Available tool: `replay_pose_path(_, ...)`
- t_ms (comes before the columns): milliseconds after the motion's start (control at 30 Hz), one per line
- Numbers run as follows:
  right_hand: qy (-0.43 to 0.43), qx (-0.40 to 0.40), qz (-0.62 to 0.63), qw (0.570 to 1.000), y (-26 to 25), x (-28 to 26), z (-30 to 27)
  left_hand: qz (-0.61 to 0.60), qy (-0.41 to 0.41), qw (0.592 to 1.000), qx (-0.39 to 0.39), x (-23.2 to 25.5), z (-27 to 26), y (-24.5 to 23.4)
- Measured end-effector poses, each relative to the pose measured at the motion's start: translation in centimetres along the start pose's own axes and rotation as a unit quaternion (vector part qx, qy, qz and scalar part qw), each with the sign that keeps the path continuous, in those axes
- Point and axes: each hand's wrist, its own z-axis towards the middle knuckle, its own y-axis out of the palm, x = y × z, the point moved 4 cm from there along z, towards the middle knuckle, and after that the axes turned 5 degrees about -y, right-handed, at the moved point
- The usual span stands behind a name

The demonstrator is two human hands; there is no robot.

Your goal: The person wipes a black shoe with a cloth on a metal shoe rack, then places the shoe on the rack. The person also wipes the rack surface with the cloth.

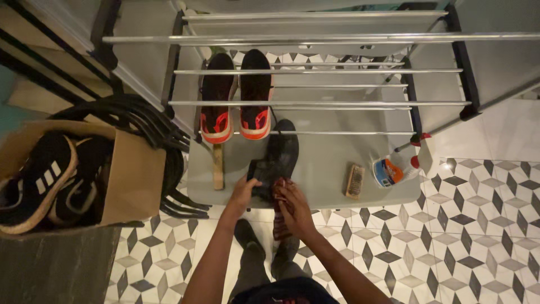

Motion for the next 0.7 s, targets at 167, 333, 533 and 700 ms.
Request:
replay_pose_path(167, -0.008, 0.019, -0.201, 0.979, -0.7, 4.2, 6.5, -0.005, -0.014, 1.000, -0.028, 1.1, 0.2, 0.3)
replay_pose_path(333, -0.023, 0.083, -0.277, 0.957, 0.0, 7.0, 9.4, -0.022, 0.013, 0.998, -0.050, -0.5, 1.7, 0.7)
replay_pose_path(533, 0.091, 0.133, -0.062, 0.985, 3.1, 5.1, 1.0, -0.019, 0.041, 0.997, -0.056, -0.2, 1.4, 0.6)
replay_pose_path(700, 0.148, 0.155, 0.050, 0.976, 4.6, 6.0, -1.7, 0.029, 0.042, 0.995, -0.080, 2.2, 0.8, 0.1)
